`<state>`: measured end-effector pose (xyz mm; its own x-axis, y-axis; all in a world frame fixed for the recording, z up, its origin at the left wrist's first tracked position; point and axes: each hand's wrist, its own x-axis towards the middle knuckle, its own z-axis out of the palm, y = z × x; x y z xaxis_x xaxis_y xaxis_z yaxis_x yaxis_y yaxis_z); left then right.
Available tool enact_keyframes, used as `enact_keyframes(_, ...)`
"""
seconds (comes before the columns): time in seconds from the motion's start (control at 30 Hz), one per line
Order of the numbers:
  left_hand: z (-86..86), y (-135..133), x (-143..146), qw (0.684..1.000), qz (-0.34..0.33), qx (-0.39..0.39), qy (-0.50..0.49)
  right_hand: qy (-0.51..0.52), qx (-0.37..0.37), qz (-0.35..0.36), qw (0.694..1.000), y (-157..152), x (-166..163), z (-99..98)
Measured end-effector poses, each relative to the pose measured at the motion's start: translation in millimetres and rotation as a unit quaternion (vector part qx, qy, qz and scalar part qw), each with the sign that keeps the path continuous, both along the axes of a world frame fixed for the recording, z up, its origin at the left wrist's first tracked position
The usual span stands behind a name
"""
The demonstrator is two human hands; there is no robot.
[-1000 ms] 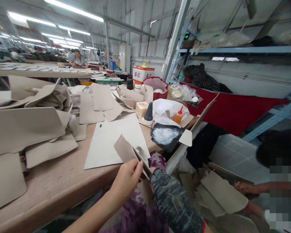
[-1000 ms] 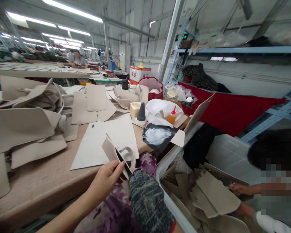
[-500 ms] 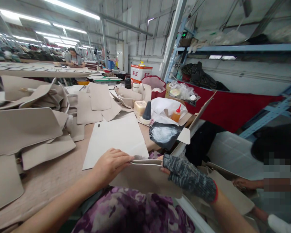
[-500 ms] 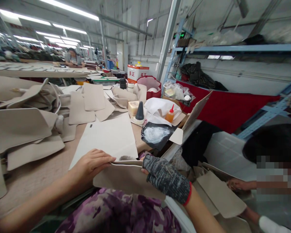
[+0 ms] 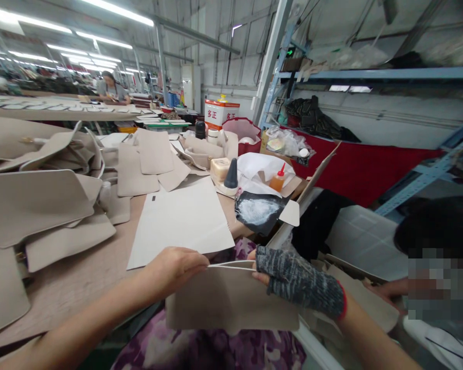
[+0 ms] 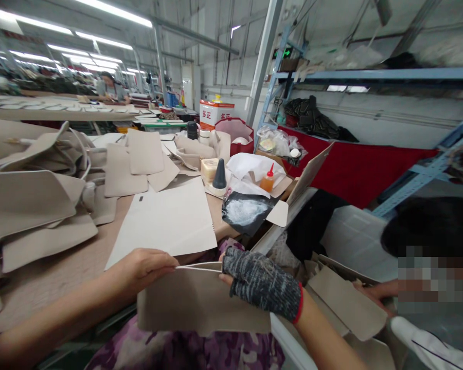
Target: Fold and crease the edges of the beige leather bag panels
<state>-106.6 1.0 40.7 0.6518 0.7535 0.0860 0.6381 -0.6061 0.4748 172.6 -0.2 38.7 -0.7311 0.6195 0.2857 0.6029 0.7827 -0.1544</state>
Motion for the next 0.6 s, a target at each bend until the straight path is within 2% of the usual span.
enact_keyframes(0.1, -6.6, -0.6, -0.4, 1.0, -0.029, -0.001, -0.011, 0.005, 0.0, 0.001, 1.0, 1.1, -0.2, -2.3)
enact_keyframes(0.2, -8.4, -4.3, 7.8, 1.0, -0.015, -0.012, -0.015, -0.028, 0.003, -0.007, 1.0, 0.5, -7.2, -3.0)
enact_keyframes(0.3, -5.0, -8.5, 19.7, 1.0, -0.013, -0.023, -0.001, -0.046, -0.032, 0.005, 0.998, -1.3, -15.2, 0.8)
enact_keyframes(0.4, -3.6, -9.6, 24.3, 0.999, -0.032, -0.024, 0.021, 0.012, -0.097, 0.031, 0.995, -4.0, -14.2, 7.7)
enact_keyframes(0.47, -5.0, -8.6, 22.7, 0.999, -0.027, -0.032, 0.012, 0.066, -0.129, 0.016, 0.989, -6.5, -8.6, 10.6)
enact_keyframes(0.53, -6.2, -7.4, 20.2, 0.999, -0.009, -0.05, -0.009, 0.087, -0.11, -0.015, 0.99, -9.1, -2.8, 9.6)
enact_keyframes(0.6, -5.6, -6.9, 19.3, 0.997, 0.009, -0.071, -0.016, 0.078, -0.041, -0.033, 0.996, -11.2, -0.2, 4.3)
